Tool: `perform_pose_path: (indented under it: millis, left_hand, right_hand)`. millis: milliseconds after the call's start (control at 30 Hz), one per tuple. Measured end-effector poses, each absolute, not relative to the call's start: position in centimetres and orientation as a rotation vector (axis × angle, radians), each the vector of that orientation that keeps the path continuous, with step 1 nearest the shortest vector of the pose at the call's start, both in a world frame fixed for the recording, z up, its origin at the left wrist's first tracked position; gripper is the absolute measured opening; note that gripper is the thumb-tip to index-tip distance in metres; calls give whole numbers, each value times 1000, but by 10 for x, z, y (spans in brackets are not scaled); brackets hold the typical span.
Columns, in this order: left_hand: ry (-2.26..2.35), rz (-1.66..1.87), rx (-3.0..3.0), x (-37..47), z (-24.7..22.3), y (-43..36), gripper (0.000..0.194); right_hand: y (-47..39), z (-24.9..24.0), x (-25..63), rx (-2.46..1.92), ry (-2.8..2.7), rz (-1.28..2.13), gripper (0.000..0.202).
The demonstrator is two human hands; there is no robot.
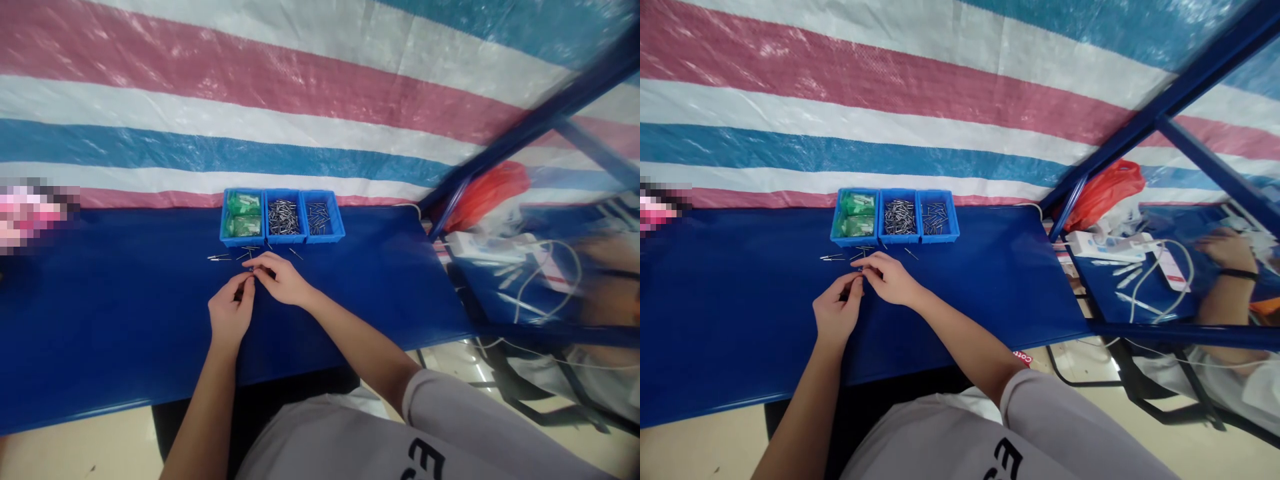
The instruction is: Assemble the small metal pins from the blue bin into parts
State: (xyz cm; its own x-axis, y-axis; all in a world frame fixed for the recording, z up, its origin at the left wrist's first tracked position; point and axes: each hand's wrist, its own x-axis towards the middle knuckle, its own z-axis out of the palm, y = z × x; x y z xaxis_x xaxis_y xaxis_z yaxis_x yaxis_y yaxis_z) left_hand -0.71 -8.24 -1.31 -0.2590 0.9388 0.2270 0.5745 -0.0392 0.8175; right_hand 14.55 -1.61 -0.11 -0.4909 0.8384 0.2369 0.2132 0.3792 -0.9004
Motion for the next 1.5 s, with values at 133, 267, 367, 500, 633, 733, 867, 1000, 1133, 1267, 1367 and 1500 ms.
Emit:
perform_pose_path:
  millis: [133,267,367,500,633,733,867,1000,1133,1267,1367,1500]
  left_hand:
    - [1844,1221,1587,-8,-14,-83,26]
    - [1887,1226,1605,-7,-13,-82,28]
    - [1920,1220,1566,-7,-14,-82,28]
    - [1943,1243,1513,-8,-15,-83,28]
    - [1962,1289,1499,-7,-16,-84,28]
    - [1955,1310,1495,-7,-16,-83,29]
    - [1956,1269,1487,-9,-16,-82,30]
    - [1950,1233,1495,-12,-18,-83,31]
    - [1939,1237,1484,-12,-18,-83,31]
    - [1916,1266,1454,-9,-17,-83,30]
    - [1906,1291,1441,-8,-16,-84,32]
    - [1906,1289,1426,-9,-17,-84,28]
  right_hand:
    - [-14,-4,144,-877,-1779,1234,22]
    - [-12,-9,140,-849,-1529,1458,19]
    - [-12,-11,138,-865,-1409,1583,21]
    - [-13,-10,137,-912,-1380,1607,24]
    - [-13,-8,138,-920,-1410,1597,25]
    - [-13,-8,139,-930,-1413,1590,24]
    - [-13,-9,139,-936,-1449,1556,24]
    - [-15,-8,140,-951,-1534,1481,24]
    - [-16,-5,141,-955,-1577,1464,23]
    - [-15,-4,142,-962,-1559,1465,23]
    - [-13,-6,142,-985,-1540,1474,24]
    - [-12,-7,142,-976,-1531,1495,24]
